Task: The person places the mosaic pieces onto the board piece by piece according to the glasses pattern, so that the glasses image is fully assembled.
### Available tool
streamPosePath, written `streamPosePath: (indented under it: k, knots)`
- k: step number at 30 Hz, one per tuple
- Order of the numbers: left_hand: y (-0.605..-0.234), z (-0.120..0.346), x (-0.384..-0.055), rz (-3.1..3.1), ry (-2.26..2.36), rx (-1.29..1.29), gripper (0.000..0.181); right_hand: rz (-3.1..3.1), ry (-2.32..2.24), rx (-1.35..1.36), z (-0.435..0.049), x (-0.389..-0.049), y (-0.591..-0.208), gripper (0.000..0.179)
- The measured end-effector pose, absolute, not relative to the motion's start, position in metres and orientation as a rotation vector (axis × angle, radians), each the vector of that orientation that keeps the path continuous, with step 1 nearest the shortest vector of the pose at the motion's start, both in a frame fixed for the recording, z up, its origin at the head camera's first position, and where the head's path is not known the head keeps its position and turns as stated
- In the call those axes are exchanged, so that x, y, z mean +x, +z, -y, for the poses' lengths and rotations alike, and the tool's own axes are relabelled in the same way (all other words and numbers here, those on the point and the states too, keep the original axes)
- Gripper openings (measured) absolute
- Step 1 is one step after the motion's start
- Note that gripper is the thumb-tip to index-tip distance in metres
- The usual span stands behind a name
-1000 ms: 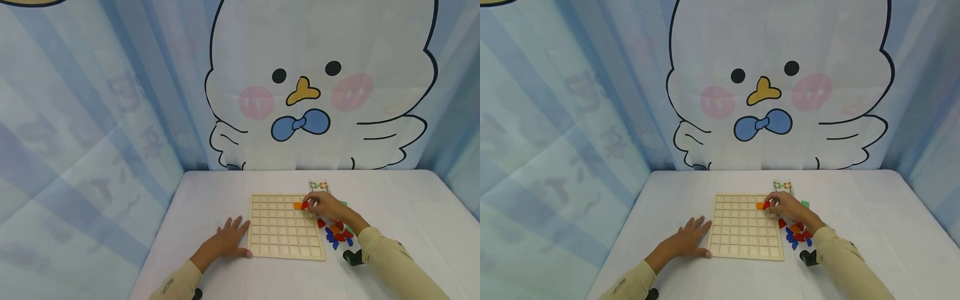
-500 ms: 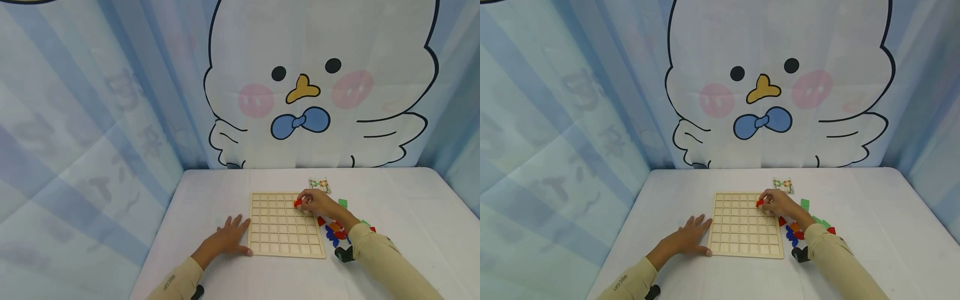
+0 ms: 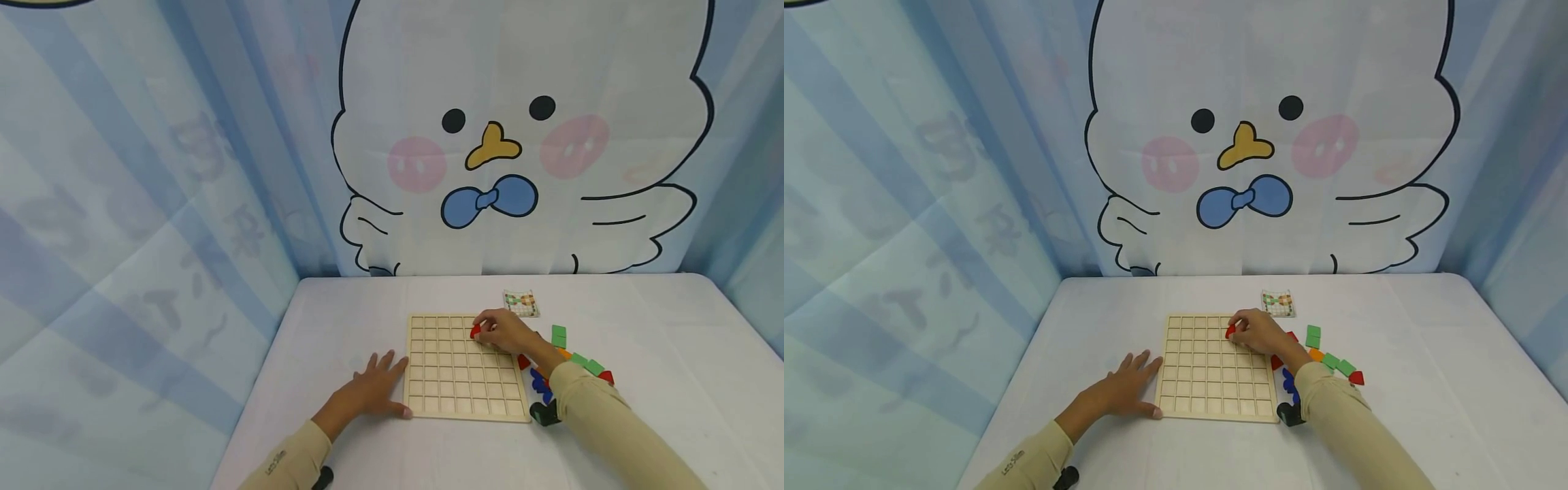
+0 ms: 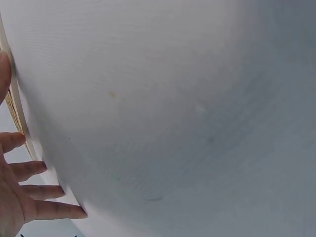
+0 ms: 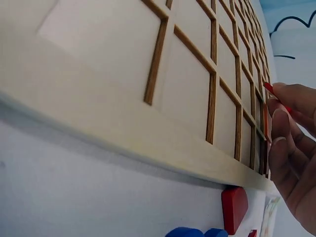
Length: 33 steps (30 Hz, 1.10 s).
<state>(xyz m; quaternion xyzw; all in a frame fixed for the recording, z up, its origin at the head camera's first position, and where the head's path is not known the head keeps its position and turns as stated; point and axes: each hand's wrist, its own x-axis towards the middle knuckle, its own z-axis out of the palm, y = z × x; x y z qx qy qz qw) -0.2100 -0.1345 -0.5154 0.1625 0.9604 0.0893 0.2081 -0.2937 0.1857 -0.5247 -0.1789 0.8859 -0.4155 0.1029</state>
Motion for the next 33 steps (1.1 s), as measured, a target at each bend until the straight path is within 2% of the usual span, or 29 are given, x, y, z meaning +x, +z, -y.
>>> streamPosePath:
  k: [16,22,33]
  knots:
    - [-0.511,0.133,-0.207,-2.676,0.238,0.437,0.103,-2.794,-0.930,-0.474,-0.173,-0.296,-0.525,0.023]
    - [-0.513,0.134,-0.208,-2.678,0.229,0.440,0.104,-2.807,-0.895,-0.462,-0.174,-0.295,-0.523,0.028]
    - [-0.516,0.135,-0.209,-2.682,0.235,0.452,0.104,-2.808,-0.873,-0.479,-0.177,-0.299,-0.523,0.017]
